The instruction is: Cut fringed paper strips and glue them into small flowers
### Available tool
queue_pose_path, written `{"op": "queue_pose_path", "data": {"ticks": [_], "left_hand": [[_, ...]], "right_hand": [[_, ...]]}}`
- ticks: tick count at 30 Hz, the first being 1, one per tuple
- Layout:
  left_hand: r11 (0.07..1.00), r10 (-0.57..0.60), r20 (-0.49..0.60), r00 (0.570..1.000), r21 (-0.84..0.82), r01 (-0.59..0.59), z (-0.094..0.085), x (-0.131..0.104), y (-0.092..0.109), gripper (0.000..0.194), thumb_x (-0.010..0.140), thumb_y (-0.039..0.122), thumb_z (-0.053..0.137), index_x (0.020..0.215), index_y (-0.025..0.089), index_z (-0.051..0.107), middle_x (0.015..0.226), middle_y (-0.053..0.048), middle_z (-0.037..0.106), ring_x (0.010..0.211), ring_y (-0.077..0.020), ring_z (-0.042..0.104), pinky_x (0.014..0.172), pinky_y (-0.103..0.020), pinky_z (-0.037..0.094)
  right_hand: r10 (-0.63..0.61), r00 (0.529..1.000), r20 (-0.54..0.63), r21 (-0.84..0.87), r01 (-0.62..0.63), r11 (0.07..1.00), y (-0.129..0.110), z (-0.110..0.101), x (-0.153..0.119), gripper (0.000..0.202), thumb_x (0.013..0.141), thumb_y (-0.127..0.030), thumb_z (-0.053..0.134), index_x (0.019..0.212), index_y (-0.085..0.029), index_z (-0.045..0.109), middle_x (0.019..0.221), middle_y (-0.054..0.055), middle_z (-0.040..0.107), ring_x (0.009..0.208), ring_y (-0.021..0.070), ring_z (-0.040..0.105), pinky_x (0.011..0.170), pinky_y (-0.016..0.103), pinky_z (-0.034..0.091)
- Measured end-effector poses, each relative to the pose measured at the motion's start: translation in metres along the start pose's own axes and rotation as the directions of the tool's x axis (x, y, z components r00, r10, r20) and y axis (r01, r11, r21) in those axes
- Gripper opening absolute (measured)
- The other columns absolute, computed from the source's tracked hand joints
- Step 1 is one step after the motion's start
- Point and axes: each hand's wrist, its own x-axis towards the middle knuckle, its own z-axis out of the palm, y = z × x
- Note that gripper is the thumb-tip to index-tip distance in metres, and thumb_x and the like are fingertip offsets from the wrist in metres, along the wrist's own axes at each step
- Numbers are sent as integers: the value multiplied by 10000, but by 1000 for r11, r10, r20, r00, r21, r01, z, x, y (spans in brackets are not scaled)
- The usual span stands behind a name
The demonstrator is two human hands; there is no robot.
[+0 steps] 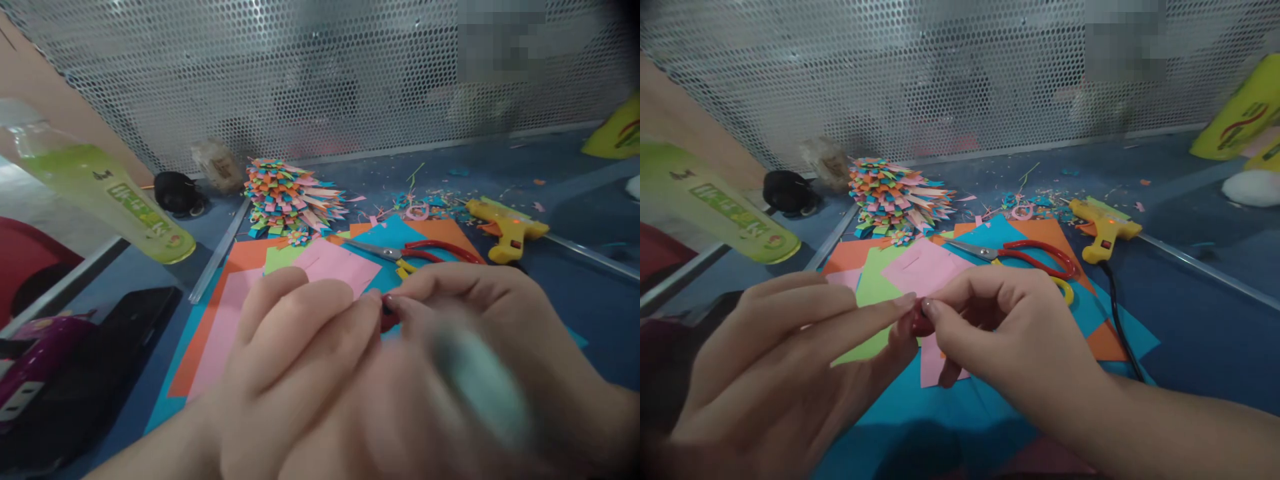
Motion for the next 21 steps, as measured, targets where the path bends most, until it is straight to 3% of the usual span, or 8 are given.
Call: {"op": "queue_pose_path", "data": {"ticks": [5, 9, 11, 12, 18, 21], "left_hand": [[998, 45, -29, 999, 37, -44, -7, -5, 9, 198, 824, 272, 560, 1005, 261, 640, 860, -5, 650, 847, -183, 604, 703, -326, 524], [989, 89, 17, 996, 115, -90, -14, -8, 10, 195, 835, 169, 551, 1019, 187, 613, 882, 7, 623, 826, -110, 553, 826, -258, 488], [969, 210, 76, 975, 118, -218, -17, -7, 8, 202, 822, 175, 578, 1019, 175, 618, 864, 16, 603, 837, -97, 528, 850, -217, 469], [966, 223, 62, 973, 119, -229, -18, -6, 7, 198, 815, 172, 588, 1009, 168, 625, 857, 12, 595, 837, -99, 526, 849, -214, 468], [997, -6, 35, 999, 73, 4, -21, -2, 11, 157, 783, 227, 630, 937, 258, 630, 815, 19, 591, 734, -115, 551, 601, -246, 472], [996, -75, 68, 995, 55, 71, -20, 4, 13, 183, 833, 245, 547, 996, 303, 608, 824, 41, 641, 668, -120, 576, 612, -285, 492]], "right_hand": [[31, 999, -20, 26, -31, 999, 0, 0, -1, 131, 734, -208, 600, 616, -163, 632, 537, -11, 624, 400, 80, 578, 390, 130, 488], [48, 998, -28, -9, -48, 999, 0, 0, 1, 114, 720, -203, 608, 612, -166, 615, 542, -15, 611, 403, 68, 559, 384, 120, 464], [54, 998, -15, -30, -54, 998, 1, 0, 2, 115, 713, -188, 605, 601, -167, 587, 526, -28, 585, 410, 58, 543, 383, 109, 451], [53, 999, -8, -33, -53, 998, 2, 0, 2, 120, 713, -186, 602, 599, -168, 574, 515, -35, 570, 410, 53, 532, 381, 103, 443], [56, 995, 82, -28, -54, 998, -1, -3, 3, 85, 718, -158, 573, 636, -172, 556, 504, -54, 543, 416, 50, 535, 385, 98, 449], [43, 995, 89, -83, -36, 996, -4, -4, 2, 98, 727, -129, 559, 635, -163, 551, 475, -63, 520, 390, 33, 513, 380, 78, 435]]}}
